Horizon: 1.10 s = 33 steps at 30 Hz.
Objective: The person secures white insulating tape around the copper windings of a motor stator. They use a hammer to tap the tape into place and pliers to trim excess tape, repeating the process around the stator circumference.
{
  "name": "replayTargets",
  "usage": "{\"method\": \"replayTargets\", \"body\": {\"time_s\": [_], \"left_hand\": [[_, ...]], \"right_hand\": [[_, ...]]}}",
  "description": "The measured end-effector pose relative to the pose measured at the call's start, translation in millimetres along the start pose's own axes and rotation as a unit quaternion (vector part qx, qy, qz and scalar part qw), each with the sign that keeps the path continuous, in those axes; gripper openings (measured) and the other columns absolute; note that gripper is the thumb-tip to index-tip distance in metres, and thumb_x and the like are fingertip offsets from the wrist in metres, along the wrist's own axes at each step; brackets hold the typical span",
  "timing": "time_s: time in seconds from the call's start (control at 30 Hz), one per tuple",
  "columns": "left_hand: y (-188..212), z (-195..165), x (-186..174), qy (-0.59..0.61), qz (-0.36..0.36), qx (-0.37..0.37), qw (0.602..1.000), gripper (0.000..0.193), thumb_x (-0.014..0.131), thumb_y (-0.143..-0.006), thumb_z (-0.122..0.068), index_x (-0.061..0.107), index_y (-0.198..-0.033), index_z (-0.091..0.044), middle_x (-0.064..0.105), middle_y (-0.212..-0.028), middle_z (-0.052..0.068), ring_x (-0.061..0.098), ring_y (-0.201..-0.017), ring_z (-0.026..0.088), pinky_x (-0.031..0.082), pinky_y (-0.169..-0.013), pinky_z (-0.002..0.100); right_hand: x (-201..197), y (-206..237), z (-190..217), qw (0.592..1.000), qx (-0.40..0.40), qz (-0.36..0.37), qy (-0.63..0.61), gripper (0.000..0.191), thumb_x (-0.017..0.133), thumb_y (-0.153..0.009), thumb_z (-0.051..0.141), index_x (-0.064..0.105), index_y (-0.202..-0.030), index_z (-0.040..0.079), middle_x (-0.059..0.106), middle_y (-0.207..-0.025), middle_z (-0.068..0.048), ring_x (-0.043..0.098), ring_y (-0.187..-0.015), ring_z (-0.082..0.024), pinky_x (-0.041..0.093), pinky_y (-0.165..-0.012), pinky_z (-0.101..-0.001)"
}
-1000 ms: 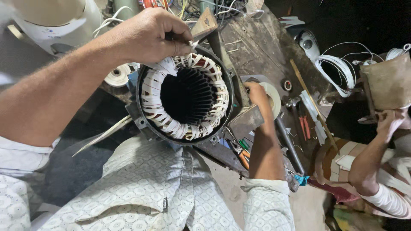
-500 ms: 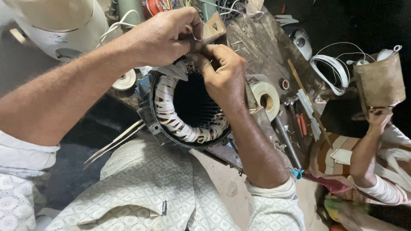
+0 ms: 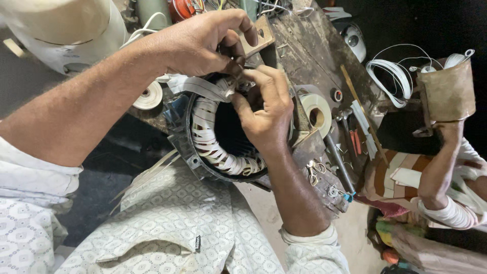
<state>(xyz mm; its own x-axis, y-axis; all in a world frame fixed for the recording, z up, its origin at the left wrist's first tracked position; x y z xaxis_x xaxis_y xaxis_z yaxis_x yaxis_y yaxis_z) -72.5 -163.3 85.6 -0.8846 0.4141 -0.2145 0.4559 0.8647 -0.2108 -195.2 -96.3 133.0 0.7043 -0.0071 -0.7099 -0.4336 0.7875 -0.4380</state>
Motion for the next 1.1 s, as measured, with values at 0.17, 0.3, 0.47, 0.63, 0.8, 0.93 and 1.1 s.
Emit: {"method": "replayTargets", "body": {"time_s": [0.17, 0.3, 0.47, 0.63, 0.8, 0.93, 1.1], "left_hand": [[-3, 11, 0, 0.030, 0.028, -0.045, 0.998, 0.048, 0.065, -0.083, 0.008, 0.057, -0.128, -0.004, 0.070, -0.083, 0.008, 0.070, -0.078, 0.015, 0.054, -0.065, 0.028], [-6, 9, 5, -0.071, 0.069, -0.080, 0.992, 0.044, 0.062, -0.080, 0.001, 0.064, -0.123, -0.006, 0.071, -0.088, 0.011, 0.067, -0.075, 0.020, 0.051, -0.062, 0.037], [-17, 4, 17, -0.130, 0.130, -0.096, 0.978, 0.043, 0.062, -0.077, -0.008, 0.065, -0.121, -0.007, 0.074, -0.090, 0.011, 0.073, -0.079, 0.019, 0.057, -0.066, 0.037], [-22, 11, 19, -0.088, 0.112, -0.090, 0.986, 0.046, 0.065, -0.073, -0.008, 0.062, -0.118, -0.005, 0.074, -0.089, 0.011, 0.072, -0.079, 0.019, 0.056, -0.066, 0.035], [-23, 13, 19, 0.007, 0.062, -0.009, 0.998, 0.041, 0.068, -0.077, -0.004, 0.052, -0.114, -0.002, 0.062, -0.087, 0.008, 0.062, -0.076, 0.015, 0.052, -0.061, 0.032], [-23, 7, 14, 0.070, 0.021, 0.067, 0.995, 0.037, 0.072, -0.085, 0.002, 0.049, -0.113, -0.003, 0.054, -0.095, 0.003, 0.056, -0.082, 0.009, 0.051, -0.065, 0.028], [-23, 10, 9, 0.042, -0.002, 0.062, 0.997, 0.041, 0.080, -0.083, -0.003, 0.047, -0.107, -0.005, 0.054, -0.091, -0.002, 0.060, -0.084, 0.002, 0.054, -0.068, 0.023]], "right_hand": [[8, 2, 7, 0.995, -0.076, 0.011, -0.058, 0.024, 0.073, -0.098, -0.002, 0.067, -0.120, 0.008, 0.065, -0.113, -0.010, 0.067, -0.098, -0.017, 0.056, -0.086, -0.0292], [27, 16, -63, 0.883, 0.237, 0.017, -0.405, 0.016, 0.065, -0.111, 0.013, 0.070, -0.121, 0.001, 0.066, -0.092, -0.014, 0.061, -0.076, -0.016, 0.049, -0.067, -0.0282], [40, 21, -73, 0.777, 0.269, 0.057, -0.566, 0.017, 0.056, -0.111, 0.021, 0.061, -0.112, 0.004, 0.069, -0.108, -0.015, 0.059, -0.067, -0.017, 0.045, -0.059, -0.0281], [46, 19, -76, 0.743, 0.296, 0.064, -0.597, 0.018, 0.055, -0.113, 0.022, 0.058, -0.107, 0.006, 0.065, -0.099, -0.011, 0.051, -0.061, -0.014, 0.038, -0.053, -0.0272], [46, 22, -78, 0.744, 0.323, 0.060, -0.582, 0.019, 0.057, -0.112, 0.025, 0.059, -0.106, 0.007, 0.060, -0.089, -0.008, 0.038, -0.052, -0.008, 0.029, -0.048, -0.0220], [43, 28, -77, 0.791, 0.321, 0.072, -0.516, 0.018, 0.059, -0.110, 0.025, 0.061, -0.106, 0.007, 0.061, -0.090, -0.005, 0.039, -0.054, -0.006, 0.027, -0.048, -0.0216], [40, 36, -74, 0.865, 0.317, 0.115, -0.372, 0.017, 0.060, -0.109, 0.025, 0.064, -0.107, 0.008, 0.060, -0.088, 0.002, 0.042, -0.062, -0.003, 0.031, -0.054, -0.0207]]}}
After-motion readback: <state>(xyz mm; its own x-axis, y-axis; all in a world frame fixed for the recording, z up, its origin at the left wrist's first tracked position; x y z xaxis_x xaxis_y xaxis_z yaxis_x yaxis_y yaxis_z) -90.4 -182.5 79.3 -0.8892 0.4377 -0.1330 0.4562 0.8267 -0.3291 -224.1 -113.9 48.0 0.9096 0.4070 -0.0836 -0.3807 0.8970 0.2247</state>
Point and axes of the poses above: each hand's wrist, its own y-axis away from the middle knuckle, its own x-axis out of the palm, z = x × y, the point moved 10 cm from there along -y, towards the middle knuckle
